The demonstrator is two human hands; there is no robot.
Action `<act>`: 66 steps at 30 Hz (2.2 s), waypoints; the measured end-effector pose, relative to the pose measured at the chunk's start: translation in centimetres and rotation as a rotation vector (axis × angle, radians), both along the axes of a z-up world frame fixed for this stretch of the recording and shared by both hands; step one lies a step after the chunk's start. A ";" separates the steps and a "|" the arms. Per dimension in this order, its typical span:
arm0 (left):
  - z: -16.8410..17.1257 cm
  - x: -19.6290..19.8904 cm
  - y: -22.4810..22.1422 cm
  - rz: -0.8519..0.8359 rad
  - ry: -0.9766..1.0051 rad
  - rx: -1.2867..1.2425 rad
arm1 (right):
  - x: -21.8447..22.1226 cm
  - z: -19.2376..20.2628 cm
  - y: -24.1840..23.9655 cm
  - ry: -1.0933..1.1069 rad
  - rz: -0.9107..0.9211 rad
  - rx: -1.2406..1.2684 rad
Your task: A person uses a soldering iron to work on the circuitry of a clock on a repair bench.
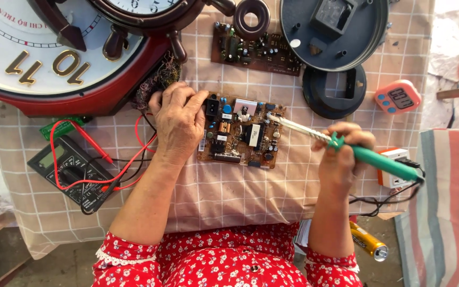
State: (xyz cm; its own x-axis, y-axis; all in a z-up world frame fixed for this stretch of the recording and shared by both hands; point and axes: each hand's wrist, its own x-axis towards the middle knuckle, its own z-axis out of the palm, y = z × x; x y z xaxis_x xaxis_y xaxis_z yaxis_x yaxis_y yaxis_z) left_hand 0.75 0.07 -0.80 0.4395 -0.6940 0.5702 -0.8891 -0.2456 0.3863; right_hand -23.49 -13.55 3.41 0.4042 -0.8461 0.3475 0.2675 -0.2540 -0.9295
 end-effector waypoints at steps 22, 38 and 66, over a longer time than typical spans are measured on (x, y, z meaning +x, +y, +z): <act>0.4 0.1 -0.1 -0.003 0.045 0.028 | 3.1 -3.2 -0.4 -0.054 0.032 0.043; 0.2 0.1 -0.5 -0.090 0.001 0.182 | 2.8 -2.5 -1.1 -0.160 0.032 0.072; 1.4 -1.0 -1.7 -0.088 0.070 0.143 | 1.4 -3.4 -1.9 -0.207 0.107 0.129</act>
State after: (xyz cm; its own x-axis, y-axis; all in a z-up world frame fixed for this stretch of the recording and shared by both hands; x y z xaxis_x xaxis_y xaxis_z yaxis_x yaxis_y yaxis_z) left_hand -0.30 -1.63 0.64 0.4089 -0.8033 0.4330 -0.8816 -0.2252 0.4148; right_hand -22.09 -15.45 0.03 0.4255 -0.8448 0.3244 0.4744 -0.0970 -0.8749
